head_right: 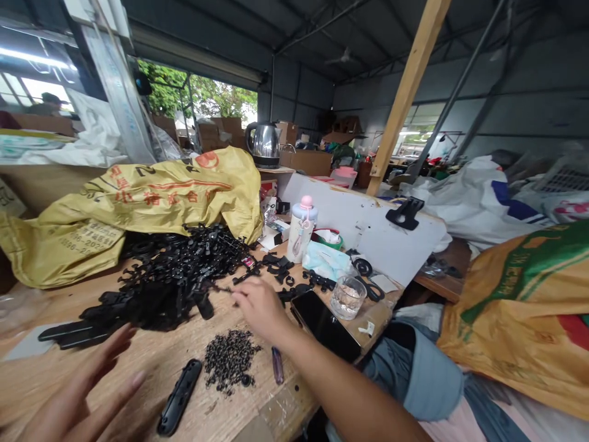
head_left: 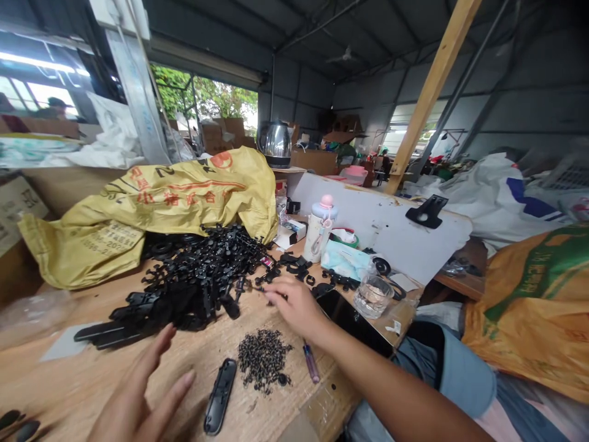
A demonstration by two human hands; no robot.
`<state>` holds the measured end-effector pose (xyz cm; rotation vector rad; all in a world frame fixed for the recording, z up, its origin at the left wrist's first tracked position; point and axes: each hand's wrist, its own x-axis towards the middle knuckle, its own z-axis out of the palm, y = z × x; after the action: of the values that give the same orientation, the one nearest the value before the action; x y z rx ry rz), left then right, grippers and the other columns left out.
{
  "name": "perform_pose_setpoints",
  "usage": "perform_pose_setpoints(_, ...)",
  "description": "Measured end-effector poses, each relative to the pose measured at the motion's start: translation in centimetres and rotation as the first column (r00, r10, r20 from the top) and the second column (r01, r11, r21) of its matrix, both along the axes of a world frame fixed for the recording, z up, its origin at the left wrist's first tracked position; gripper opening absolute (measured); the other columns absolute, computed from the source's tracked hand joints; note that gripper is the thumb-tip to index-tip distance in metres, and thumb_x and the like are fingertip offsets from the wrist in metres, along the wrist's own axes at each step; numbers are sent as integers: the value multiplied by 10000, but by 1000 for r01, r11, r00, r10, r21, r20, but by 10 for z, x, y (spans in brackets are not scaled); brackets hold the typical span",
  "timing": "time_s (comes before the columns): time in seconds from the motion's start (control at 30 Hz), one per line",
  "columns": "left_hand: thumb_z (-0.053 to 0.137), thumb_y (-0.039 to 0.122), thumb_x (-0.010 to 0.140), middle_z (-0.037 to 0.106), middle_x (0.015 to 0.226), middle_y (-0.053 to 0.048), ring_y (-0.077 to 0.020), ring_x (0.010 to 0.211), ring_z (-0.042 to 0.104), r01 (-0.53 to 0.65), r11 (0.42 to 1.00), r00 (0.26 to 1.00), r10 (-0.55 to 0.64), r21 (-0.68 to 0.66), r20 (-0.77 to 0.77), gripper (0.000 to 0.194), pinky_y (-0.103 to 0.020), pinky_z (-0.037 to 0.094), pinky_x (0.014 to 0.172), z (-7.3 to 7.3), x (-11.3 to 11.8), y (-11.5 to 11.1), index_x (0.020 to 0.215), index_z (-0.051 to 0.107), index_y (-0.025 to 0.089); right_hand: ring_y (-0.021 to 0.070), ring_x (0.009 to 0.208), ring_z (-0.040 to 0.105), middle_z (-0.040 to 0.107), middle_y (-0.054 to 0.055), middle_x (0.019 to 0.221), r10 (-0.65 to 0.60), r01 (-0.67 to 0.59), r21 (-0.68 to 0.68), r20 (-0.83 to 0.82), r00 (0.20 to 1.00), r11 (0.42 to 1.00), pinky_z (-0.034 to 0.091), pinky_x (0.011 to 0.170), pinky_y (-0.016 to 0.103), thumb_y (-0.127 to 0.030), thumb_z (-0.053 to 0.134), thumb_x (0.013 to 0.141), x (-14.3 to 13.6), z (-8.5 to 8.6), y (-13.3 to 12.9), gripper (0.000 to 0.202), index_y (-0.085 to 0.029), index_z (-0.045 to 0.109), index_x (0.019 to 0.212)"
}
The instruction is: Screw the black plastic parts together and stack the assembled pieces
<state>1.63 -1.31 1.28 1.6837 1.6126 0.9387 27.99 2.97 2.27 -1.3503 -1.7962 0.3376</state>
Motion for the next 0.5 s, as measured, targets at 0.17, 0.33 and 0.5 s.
perform_pose_setpoints(0.17,655,464,616,543,1282,-69,-273,1200,442,160,984,910,-115,-81,398,644,-341,378,988,27,60,-12,1191,495,221,130,653,569,617,6,696,46,-269,-244,-655,754,932,443,618,261,-285,649,697,-44,-14,-56,137,-166,646,765)
perform_pose_setpoints(0.33,640,430,658,659,1114,-51,-260,1106,517,245,955,868,-140,-166,476,424,-313,399,947,28,78,-20,1010,631,195,72,499,515,522,-73,551,-46,-388,-255,-880,472,886,420,514,202,-315,746,590,-57,-20,-75,389,-159,563,895)
perform_pose_setpoints(0.5,618,445,680,670,1081,-53,-250,1023,559,327,893,803,-89,-309,590,398,-312,433,874,30,71,-22,994,652,203,64,463,497,515,-65,536,-85,-454,-256,-928,364,853,444,466,198,-369,777,539,-60,-25,-79,389,-141,595,797)
